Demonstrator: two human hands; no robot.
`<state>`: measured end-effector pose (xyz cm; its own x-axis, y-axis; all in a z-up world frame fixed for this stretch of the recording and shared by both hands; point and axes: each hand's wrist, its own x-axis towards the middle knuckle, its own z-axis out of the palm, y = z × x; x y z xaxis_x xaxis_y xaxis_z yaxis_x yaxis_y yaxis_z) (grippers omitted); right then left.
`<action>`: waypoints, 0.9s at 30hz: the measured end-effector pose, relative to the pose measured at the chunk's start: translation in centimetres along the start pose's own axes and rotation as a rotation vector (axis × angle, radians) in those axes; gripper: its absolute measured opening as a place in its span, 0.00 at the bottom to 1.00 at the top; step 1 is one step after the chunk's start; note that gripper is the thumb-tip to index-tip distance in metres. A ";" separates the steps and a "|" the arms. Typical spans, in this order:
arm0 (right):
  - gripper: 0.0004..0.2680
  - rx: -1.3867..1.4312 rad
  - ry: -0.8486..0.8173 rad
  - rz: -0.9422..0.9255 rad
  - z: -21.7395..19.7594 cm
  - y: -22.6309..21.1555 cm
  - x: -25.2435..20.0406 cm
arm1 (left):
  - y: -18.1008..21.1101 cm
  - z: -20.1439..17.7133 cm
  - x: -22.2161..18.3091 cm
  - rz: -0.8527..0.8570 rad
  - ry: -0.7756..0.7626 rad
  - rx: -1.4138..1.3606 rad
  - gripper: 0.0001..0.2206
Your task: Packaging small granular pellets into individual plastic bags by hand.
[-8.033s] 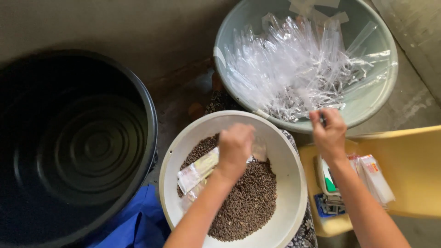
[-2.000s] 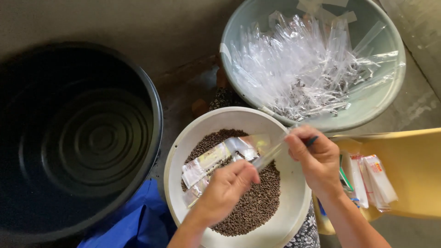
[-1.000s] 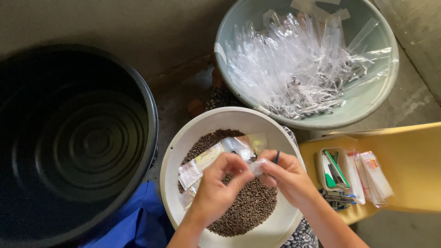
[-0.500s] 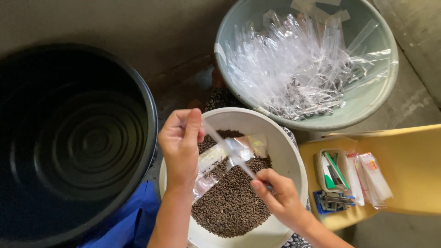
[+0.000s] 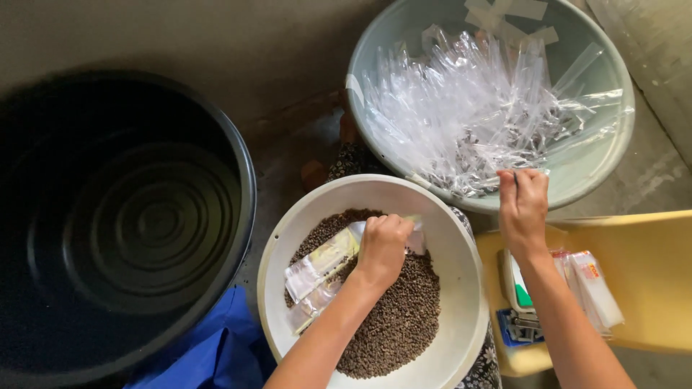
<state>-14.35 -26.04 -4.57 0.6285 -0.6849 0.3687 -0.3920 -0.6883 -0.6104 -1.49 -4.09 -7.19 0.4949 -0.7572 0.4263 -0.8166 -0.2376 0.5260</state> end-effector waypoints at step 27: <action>0.09 1.114 -0.911 0.764 1.3 -12.1 -7.6 | 7.4 -16.9 -6.9 -0.607 0.077 -1.104 0.09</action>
<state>-13.52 -12.19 -0.90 0.8524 -0.1279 -0.5071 -0.3831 0.5073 -0.7719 -5.95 9.70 6.22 0.7490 -0.6581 -0.0770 0.2119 0.1279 0.9689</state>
